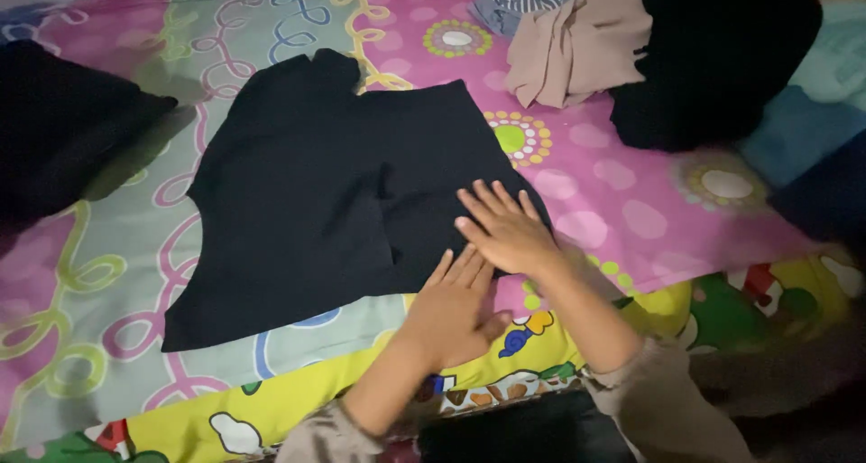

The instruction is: Folding a black t-shirt on a bed.

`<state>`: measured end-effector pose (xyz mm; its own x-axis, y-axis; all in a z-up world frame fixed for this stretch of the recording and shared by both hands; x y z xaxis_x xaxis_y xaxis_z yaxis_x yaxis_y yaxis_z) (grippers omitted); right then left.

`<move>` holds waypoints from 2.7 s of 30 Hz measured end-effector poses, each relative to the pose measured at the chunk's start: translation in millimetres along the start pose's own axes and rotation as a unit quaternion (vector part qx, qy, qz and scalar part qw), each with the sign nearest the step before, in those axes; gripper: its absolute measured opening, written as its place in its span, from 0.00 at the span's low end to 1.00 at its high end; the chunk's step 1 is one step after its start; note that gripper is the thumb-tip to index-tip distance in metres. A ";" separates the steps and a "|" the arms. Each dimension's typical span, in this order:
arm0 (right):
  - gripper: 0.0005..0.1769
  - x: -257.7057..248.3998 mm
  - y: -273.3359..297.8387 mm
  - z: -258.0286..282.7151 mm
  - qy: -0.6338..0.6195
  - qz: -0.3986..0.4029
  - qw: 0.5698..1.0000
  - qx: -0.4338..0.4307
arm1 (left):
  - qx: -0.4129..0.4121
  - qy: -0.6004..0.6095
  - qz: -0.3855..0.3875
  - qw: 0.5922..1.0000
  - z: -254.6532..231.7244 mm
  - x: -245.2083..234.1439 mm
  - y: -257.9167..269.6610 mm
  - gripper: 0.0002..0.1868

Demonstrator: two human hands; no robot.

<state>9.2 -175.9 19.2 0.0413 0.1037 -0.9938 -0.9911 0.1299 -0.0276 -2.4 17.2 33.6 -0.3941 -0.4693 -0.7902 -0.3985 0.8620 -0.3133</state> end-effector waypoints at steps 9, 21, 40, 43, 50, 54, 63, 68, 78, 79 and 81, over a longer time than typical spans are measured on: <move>0.40 -28.8 10.0 9.8 0.136 0.046 0.981 0.129 | -0.157 -0.090 -0.187 0.965 52.6 -136.1 105.7 0.29; 0.43 -6.9 22.0 54.6 0.040 -0.036 0.997 -0.055 | -0.297 -0.150 -0.278 0.901 133.7 -160.5 202.4 0.23; 0.10 -55.4 86.7 -10.2 -0.019 -0.158 0.978 -0.137 | -0.320 -0.346 -0.280 0.836 139.2 -145.7 226.7 0.19; 0.06 -53.0 88.6 -19.2 -0.009 -0.166 0.975 -0.145 | -0.296 -0.293 -0.298 0.859 146.5 -151.8 228.3 0.19; 0.04 -56.9 90.6 -23.0 0.039 -0.161 0.970 -0.179 | -0.297 -0.320 -0.211 0.874 154.9 -177.7 226.1 0.17; 0.06 -68.6 90.7 -14.1 0.049 -0.105 0.982 -0.149 | -0.337 -0.337 -0.168 0.863 148.9 -178.8 223.4 0.18; 0.11 -53.1 69.6 76.8 -0.104 -0.116 0.965 -0.213 | -0.034 -0.197 -0.226 0.953 34.5 -111.9 128.0 0.18; 0.15 -23.9 72.7 92.3 -0.075 -0.143 0.948 -0.274 | 0.015 -0.210 -0.183 0.960 34.7 -79.2 114.8 0.21; 0.17 -36.4 73.9 99.2 -0.101 -0.177 0.942 -0.265 | 0.061 -0.187 -0.183 0.963 31.4 -63.1 88.2 0.18; 0.18 -33.7 73.8 101.1 -0.085 -0.202 0.928 -0.301 | 0.082 -0.188 -0.184 0.961 35.4 -60.3 89.0 0.17; 0.16 -39.7 70.1 91.7 -0.108 -0.169 0.937 -0.287 | 0.038 -0.171 -0.128 0.976 33.6 -66.6 87.4 0.16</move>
<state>-50.3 -80.5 66.6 0.3280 0.3578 -0.8743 -0.8191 -0.3533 -0.4519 16.8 130.3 41.1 0.0158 -0.5908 -0.8067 -0.3791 0.7430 -0.5516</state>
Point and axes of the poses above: each hand's wrist, its own y-axis away from the middle knuckle, its own x-axis out of the palm, z = x × y, the point moved 1 cm from there along -y, towards the middle knuckle, and after that the axes turned 7 degrees about y, right-handed, at the moved point
